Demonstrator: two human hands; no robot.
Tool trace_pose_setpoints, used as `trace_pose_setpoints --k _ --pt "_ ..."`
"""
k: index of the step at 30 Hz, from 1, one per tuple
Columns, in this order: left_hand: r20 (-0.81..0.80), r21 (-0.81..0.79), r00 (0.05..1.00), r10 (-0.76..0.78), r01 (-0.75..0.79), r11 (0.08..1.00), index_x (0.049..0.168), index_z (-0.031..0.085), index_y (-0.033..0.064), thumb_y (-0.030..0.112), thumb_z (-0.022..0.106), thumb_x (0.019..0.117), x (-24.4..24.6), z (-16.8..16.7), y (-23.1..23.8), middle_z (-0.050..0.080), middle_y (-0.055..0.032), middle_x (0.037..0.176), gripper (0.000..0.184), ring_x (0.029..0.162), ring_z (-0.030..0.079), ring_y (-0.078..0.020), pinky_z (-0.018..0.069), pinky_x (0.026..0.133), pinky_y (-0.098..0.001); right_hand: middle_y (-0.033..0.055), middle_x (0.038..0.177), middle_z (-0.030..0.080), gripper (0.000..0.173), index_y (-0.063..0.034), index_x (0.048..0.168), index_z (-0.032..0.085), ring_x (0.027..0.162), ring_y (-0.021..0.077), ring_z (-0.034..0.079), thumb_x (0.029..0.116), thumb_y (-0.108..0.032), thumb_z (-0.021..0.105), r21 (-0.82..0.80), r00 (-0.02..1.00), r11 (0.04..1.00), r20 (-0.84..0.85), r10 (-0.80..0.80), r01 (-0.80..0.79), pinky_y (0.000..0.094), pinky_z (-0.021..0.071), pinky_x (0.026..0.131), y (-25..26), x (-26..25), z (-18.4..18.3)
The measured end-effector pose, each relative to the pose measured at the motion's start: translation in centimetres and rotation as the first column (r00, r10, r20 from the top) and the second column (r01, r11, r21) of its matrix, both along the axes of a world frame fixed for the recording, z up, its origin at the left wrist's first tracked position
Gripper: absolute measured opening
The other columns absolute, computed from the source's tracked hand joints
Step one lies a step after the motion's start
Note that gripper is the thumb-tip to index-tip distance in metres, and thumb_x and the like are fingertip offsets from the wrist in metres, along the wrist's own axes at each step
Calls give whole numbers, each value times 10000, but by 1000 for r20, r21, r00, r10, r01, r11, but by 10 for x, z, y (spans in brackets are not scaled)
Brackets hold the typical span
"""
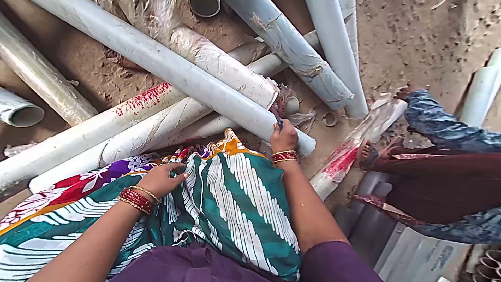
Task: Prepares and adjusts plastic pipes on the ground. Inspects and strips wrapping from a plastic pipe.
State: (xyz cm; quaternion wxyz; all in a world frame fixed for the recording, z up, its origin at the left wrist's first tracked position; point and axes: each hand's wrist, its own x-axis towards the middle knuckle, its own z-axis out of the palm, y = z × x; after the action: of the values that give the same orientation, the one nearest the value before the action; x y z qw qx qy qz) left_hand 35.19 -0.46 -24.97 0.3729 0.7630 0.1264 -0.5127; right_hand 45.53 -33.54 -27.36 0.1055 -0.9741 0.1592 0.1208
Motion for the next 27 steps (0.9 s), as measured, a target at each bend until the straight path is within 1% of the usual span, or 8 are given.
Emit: trace_pose_setpoints --k 4,9,12,17,21,24,25,27 --pt "-1 -2 1000 9 -9 1000 1398 606 40 254 600 1059 1 2 1 663 -182 1312 401 1173 645 -345 453 1039 -555 317 1239 651 343 95 1285 592 1203 459 625 1077 -159 494 64 991 991 -64 -116 120 602 453 1034 -15 12 12" --pt "-7 -11 1000 15 -15 1000 1404 598 36 250 603 1058 0 0 2 659 -186 1311 407 1145 653 -345 466 1020 -557 272 944 654 393 92 1022 666 908 401 631 1036 -297 612 162 986 979 -129 -107 127 602 466 834 -36 13 16" --pt "-9 -10 1000 18 -18 1000 1402 604 52 257 609 1055 1 3 0 666 -175 1298 402 1106 663 -334 479 992 -546 299 993 661 494 104 1008 673 961 428 638 1002 -390 666 105 968 979 -200 -152 175 621 466 862 -17 19 20" --pt "-13 1 1000 14 -14 1000 1407 600 49 249 602 1059 2 4 1 673 -171 1295 401 1134 658 -341 469 1015 -553 302 1105 669 277 99 1017 681 1085 422 641 990 -174 637 67 918 954 -297 -262 293 607 464 932 5 36 21" --pt "-7 1 1000 24 -24 1000 1399 607 43 245 607 1057 3 4 2 676 -181 1277 397 1125 653 -351 462 1012 -565 165 787 564 218 56 896 631 686 267 529 975 -144 599 157 927 930 -237 -291 332 490 429 660 -5 33 10" --pt "3 2 1000 25 -25 1000 1401 605 39 246 606 1057 4 4 3 678 -182 1271 401 1108 656 -351 463 1003 -569 259 925 653 264 90 968 676 879 365 627 996 -159 591 101 924 931 -202 -325 350 568 460 813 -11 25 21" --pt "4 2 1000 26 -26 1000 1398 607 38 246 607 1057 3 4 4 679 -183 1267 400 1101 658 -349 465 998 -571 258 908 644 256 93 951 666 862 360 617 989 -152 600 106 917 919 -181 -357 379 566 452 799 -20 20 22" --pt "-8 1 1000 20 -20 1000 1399 605 36 249 605 1058 3 5 3 678 -182 1270 402 1122 654 -356 461 1010 -576 97 726 511 182 22 891 619 604 191 460 946 -151 639 201 901 879 -135 -413 433 412 408 589 -45 9 13"
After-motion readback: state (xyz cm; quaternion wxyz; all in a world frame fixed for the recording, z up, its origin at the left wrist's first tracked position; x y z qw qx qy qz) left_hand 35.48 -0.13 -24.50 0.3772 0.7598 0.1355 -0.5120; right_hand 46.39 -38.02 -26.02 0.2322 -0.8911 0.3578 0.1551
